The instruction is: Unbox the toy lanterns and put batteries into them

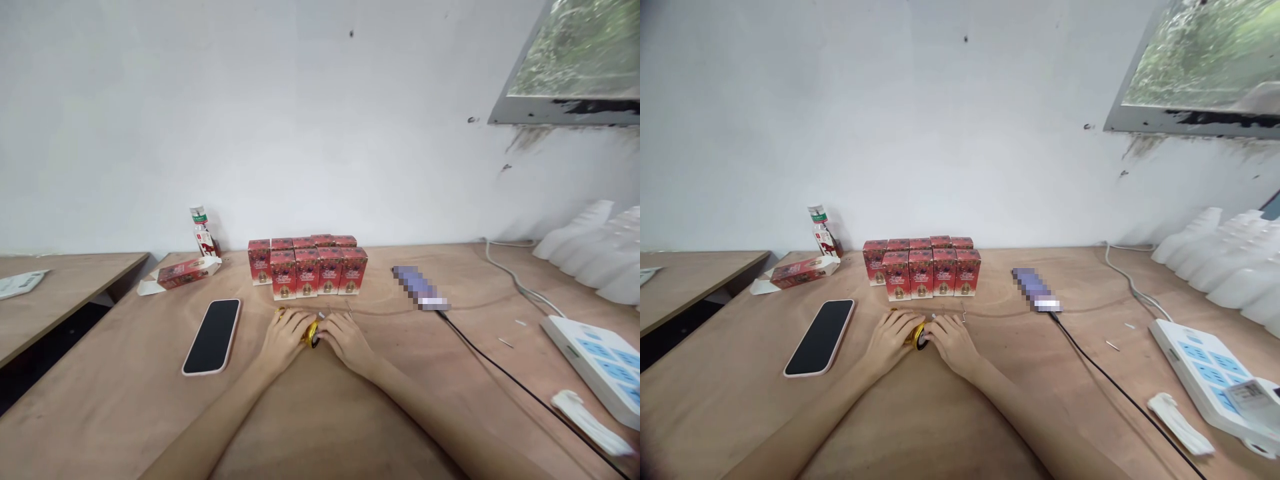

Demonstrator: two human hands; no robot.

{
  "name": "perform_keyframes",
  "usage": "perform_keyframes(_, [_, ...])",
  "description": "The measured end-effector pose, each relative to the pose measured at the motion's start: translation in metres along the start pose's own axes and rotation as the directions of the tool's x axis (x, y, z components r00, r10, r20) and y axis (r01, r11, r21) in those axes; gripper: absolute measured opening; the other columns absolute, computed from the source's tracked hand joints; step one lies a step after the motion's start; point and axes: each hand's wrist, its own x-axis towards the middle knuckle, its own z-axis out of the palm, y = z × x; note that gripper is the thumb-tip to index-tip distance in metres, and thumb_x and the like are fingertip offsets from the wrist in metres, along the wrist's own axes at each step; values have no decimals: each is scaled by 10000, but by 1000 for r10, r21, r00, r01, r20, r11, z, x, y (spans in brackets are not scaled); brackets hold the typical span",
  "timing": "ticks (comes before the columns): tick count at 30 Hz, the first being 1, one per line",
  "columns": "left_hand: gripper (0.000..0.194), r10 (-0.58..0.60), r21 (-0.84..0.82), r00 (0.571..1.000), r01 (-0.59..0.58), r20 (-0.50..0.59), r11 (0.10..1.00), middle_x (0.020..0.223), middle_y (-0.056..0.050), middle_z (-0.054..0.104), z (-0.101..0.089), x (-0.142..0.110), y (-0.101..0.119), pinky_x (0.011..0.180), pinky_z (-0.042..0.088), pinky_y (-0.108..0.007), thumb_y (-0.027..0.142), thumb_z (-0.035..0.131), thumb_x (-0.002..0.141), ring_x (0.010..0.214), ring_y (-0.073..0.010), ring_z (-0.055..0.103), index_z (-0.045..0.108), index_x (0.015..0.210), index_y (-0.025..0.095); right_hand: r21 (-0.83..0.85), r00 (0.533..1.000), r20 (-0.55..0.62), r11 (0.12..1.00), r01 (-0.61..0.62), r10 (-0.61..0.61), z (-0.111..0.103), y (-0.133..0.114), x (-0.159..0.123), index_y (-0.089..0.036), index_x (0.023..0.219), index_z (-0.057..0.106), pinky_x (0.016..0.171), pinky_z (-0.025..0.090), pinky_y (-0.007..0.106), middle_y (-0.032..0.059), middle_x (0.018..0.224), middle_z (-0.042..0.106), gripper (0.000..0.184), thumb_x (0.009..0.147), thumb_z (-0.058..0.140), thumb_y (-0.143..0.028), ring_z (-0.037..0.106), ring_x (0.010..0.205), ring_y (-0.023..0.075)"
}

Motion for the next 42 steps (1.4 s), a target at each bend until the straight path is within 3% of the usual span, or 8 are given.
perform_keyframes(8, [427, -37, -26, 999, 37, -5, 999, 1112, -76, 656, 0, 1, -1, 895, 425, -382, 71, 535, 780, 1070, -230, 553, 527, 1189, 194, 29, 1000, -4, 1000, 6, -6, -7, 4, -6, -201, 809, 577, 664, 426, 284, 54, 793, 650, 264, 966, 374, -262, 575, 715, 168])
perform_keyframes(13, [478, -50, -33, 999, 50, 11, 998, 1125, -72, 648, -1, 1, 0, 881, 430, -387, 64, 533, 768, 1049, -228, 560, 515, 1219, 221, 57, 990, -27, 989, -137, 138, -27, 13, -25, -215, 791, 548, 640, 473, 298, 47, 745, 648, 250, 953, 361, -248, 604, 687, 181])
perform_keyframes(17, [492, -50, -30, 998, 51, 27, 998, 1113, -69, 650, -1, 2, 1, 880, 422, -389, 57, 534, 762, 1033, -229, 563, 512, 1223, 227, 47, 946, -49, 947, -317, 319, -40, 26, -43, -226, 780, 526, 600, 491, 304, 27, 703, 643, 204, 916, 374, -221, 623, 652, 188])
perform_keyframes(21, [499, -44, -8, 998, 44, 37, 999, 1117, -75, 645, 0, 2, 2, 884, 410, -384, 67, 542, 766, 1046, -230, 552, 496, 1240, 215, 20, 913, -29, 914, -406, 406, -36, 33, -48, -223, 797, 522, 547, 486, 283, 2, 653, 620, 137, 889, 421, -242, 597, 580, 171])
perform_keyframes(25, [521, -54, 21, 998, 53, 41, 998, 1136, -97, 633, 1, 2, 2, 893, 395, -397, 76, 543, 768, 1064, -242, 538, 467, 1273, 183, -43, 909, -66, 909, -415, 412, -29, 30, -43, -199, 838, 549, 654, 489, 364, 86, 812, 633, 125, 872, 446, -261, 598, 767, 241])
perform_keyframes(28, [538, -60, 36, 997, 58, 42, 998, 1156, -96, 625, 1, 2, 2, 898, 385, -401, 78, 527, 776, 1071, -244, 532, 444, 1296, 188, -59, 943, -97, 944, -326, 319, -27, 19, -35, -189, 864, 568, 729, 468, 381, 114, 886, 614, 143, 889, 434, -233, 571, 861, 251])
perform_keyframes(33, [525, -58, 60, 997, 56, 41, 997, 1149, -92, 628, 3, 2, 1, 904, 378, -406, 80, 506, 791, 1062, -244, 534, 437, 1302, 181, -53, 992, -125, 999, 6, -13, -14, -3, -9, -203, 852, 591, 691, 422, 312, 51, 821, 633, 135, 907, 474, -161, 543, 747, 178])
perform_keyframes(42, [488, -24, 75, 999, 22, 26, 997, 1143, -92, 633, 6, 1, -1, 912, 375, -412, 88, 497, 807, 1070, -247, 523, 454, 1288, 163, -16, 989, -133, 998, 63, -64, 1, -4, 8, -192, 823, 605, 678, 374, 300, 27, 786, 669, 136, 915, 505, -201, 514, 734, 168])
